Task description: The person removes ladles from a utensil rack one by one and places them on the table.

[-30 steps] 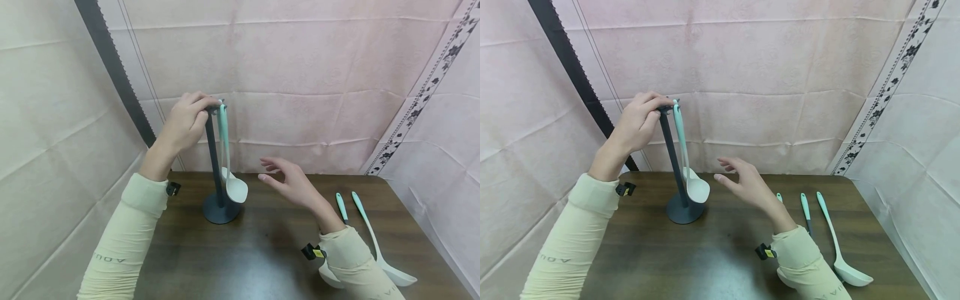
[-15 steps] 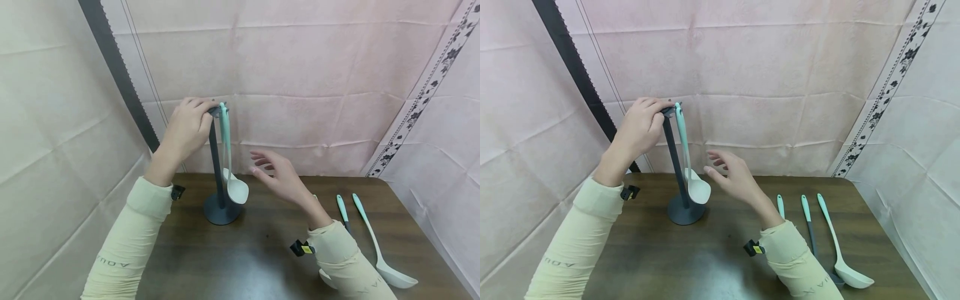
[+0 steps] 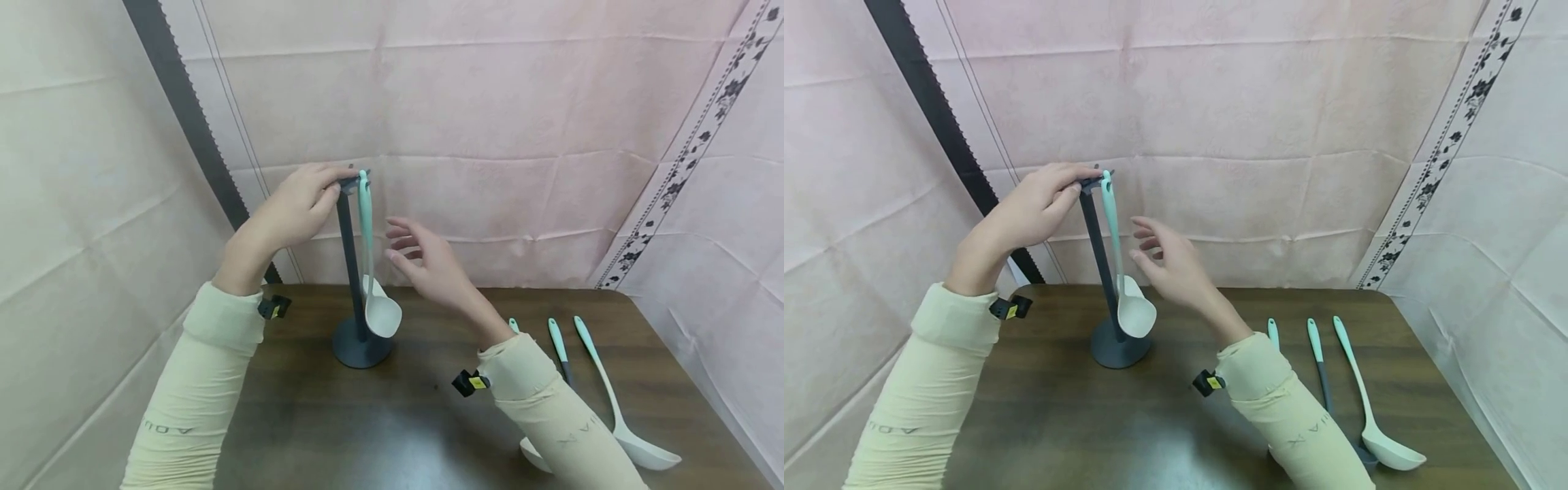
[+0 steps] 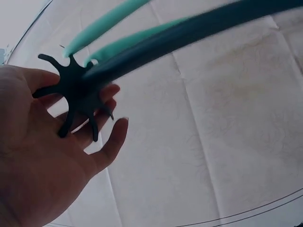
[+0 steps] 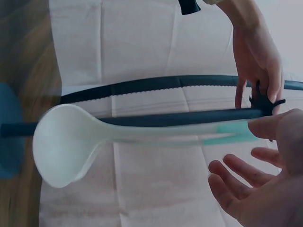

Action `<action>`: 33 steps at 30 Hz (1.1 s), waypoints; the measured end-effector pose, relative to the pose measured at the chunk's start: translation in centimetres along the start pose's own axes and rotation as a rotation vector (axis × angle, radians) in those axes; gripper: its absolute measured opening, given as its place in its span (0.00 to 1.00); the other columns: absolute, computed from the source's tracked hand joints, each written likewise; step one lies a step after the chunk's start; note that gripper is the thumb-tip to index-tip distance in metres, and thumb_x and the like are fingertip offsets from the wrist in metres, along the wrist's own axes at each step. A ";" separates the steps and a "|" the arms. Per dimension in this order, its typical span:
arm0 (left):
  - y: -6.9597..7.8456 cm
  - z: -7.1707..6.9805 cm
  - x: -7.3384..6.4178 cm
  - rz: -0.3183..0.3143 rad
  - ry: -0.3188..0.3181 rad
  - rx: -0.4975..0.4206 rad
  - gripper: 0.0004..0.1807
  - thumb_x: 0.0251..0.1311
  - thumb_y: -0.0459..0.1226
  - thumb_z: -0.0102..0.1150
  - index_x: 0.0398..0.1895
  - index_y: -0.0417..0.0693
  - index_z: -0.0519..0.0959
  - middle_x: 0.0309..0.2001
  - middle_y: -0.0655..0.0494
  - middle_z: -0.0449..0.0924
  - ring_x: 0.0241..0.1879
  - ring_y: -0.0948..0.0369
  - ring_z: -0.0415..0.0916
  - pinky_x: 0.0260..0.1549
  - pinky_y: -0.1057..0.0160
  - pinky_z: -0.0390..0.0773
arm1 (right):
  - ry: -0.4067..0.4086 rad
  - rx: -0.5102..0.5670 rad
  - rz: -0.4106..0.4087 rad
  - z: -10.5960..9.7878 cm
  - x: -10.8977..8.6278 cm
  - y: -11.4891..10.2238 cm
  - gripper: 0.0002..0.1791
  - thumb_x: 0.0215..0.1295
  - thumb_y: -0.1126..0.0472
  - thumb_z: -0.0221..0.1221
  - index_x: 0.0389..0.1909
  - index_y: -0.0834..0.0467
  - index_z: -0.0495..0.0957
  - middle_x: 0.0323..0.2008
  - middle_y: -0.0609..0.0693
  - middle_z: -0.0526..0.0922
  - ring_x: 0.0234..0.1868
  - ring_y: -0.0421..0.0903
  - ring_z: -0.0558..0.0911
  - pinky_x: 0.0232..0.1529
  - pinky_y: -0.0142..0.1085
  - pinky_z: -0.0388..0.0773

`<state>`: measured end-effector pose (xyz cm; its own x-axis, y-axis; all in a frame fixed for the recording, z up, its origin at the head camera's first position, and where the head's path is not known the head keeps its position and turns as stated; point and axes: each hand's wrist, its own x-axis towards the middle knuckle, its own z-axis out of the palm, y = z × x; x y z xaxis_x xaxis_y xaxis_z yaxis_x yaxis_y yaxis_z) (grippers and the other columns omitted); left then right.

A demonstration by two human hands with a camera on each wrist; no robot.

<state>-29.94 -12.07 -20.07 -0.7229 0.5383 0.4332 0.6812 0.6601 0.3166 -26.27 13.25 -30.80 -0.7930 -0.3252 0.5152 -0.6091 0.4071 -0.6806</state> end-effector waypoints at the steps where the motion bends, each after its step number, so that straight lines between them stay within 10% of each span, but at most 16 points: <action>1: 0.0 -0.1 0.1 0.008 -0.014 0.000 0.26 0.83 0.39 0.38 0.77 0.49 0.72 0.77 0.46 0.68 0.77 0.47 0.63 0.75 0.41 0.61 | 0.011 0.013 0.000 0.3 0.3 -0.2 0.29 0.77 0.59 0.61 0.76 0.52 0.69 0.62 0.54 0.82 0.58 0.49 0.84 0.60 0.49 0.82; 13: -0.4 -0.9 0.8 0.043 -0.082 -0.106 0.29 0.83 0.32 0.36 0.83 0.52 0.61 0.74 0.42 0.70 0.68 0.48 0.70 0.72 0.42 0.66 | 0.075 0.121 0.040 3.3 2.5 -1.3 0.20 0.78 0.51 0.61 0.64 0.53 0.72 0.49 0.49 0.85 0.49 0.44 0.86 0.52 0.42 0.84; 20: -0.6 -1.1 0.9 -0.055 -0.100 -0.238 0.30 0.82 0.40 0.36 0.84 0.56 0.59 0.77 0.46 0.68 0.77 0.45 0.63 0.74 0.34 0.58 | -0.038 0.267 0.063 4.1 2.4 -1.0 0.13 0.81 0.57 0.58 0.59 0.55 0.73 0.42 0.57 0.84 0.41 0.59 0.89 0.36 0.46 0.90; 26: 0.6 0.3 0.8 -0.113 0.059 -0.041 0.35 0.80 0.61 0.36 0.78 0.55 0.72 0.73 0.49 0.74 0.73 0.48 0.69 0.70 0.37 0.67 | -0.029 0.245 0.030 4.6 2.2 -0.7 0.11 0.81 0.57 0.57 0.57 0.57 0.73 0.41 0.57 0.84 0.40 0.54 0.89 0.35 0.46 0.90; 33: 1.2 2.4 1.1 -0.019 0.201 0.166 0.31 0.81 0.58 0.37 0.73 0.56 0.79 0.74 0.60 0.74 0.74 0.51 0.69 0.71 0.42 0.67 | -0.006 0.222 0.018 4.4 2.0 -0.4 0.09 0.82 0.58 0.56 0.57 0.55 0.73 0.38 0.54 0.83 0.36 0.48 0.89 0.33 0.46 0.89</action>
<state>-30.14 -9.43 -21.27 -0.6869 0.4206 0.5927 0.6272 0.7551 0.1910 -27.54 8.71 -31.83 -0.8034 -0.3248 0.4991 -0.5766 0.2151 -0.7882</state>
